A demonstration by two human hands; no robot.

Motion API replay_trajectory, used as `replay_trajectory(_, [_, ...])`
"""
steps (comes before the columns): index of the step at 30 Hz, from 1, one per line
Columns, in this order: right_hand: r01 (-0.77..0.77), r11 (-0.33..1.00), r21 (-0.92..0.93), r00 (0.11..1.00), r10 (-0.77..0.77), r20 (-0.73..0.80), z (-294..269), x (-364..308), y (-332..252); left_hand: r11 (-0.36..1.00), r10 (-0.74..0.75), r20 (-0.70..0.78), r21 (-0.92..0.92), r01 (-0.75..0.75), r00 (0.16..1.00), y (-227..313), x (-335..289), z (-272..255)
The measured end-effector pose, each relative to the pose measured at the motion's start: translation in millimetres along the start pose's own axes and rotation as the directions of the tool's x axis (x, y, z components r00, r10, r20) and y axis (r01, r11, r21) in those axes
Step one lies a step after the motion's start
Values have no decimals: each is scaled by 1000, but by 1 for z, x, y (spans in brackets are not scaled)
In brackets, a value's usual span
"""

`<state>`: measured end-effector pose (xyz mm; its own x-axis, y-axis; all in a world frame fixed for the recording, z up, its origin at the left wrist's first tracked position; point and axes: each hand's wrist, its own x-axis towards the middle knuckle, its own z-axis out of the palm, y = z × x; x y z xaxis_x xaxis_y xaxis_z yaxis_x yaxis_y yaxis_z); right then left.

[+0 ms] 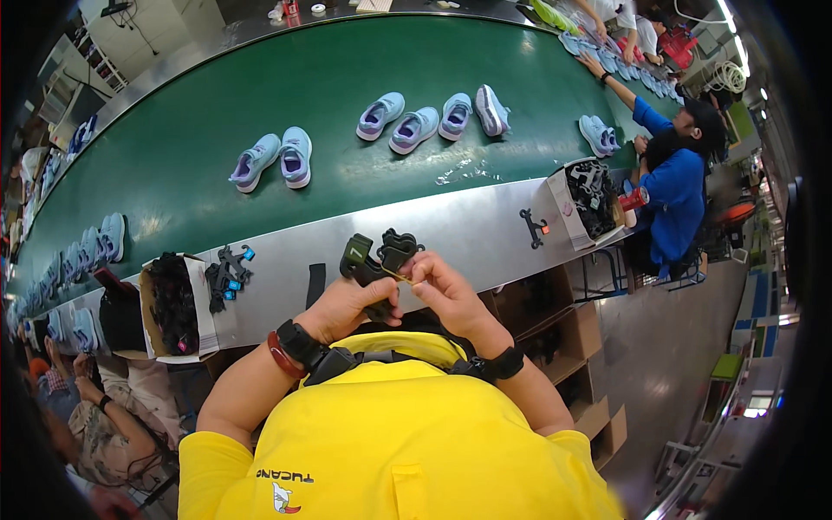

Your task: The person picks small black plastic tags from a box and attaches them to the tongue of light-blue sneakers on a green conveyor belt. They handle the shoes one at a time, clipping each tag in place and then moving to the next pair as the belt advances.

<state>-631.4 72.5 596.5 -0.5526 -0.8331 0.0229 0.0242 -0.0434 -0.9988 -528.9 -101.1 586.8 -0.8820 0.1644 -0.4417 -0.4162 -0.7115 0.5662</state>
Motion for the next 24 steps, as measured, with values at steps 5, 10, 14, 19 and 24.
replay_trajectory(5, [-233, 963, -133, 972, 231, -32, -11, -11, -17, 990, 21, -71, 144, -10, 997, 3, 8, 13])
replay_trajectory(10, [-228, 966, -123, 966, 209, -152, -31, -21, -32, 769, 56, -123, 638, 35, 991, 5, 19, 26])
replay_trajectory(14, [-273, 931, 242, 869, 347, -353, -37, -29, -11, 336, -154, -163, 919, 207, 974, 9, 27, 62])
replay_trajectory(19, [-250, 663, 705, 718, 616, -324, -72, -69, 56, 162, 247, 381, 890, -425, 891, -25, 60, 60])
replay_trajectory(24, [-122, 777, 617, 552, 570, -608, -104, -148, 121, 738, 179, -198, 675, 2, 964, -25, 63, 58])
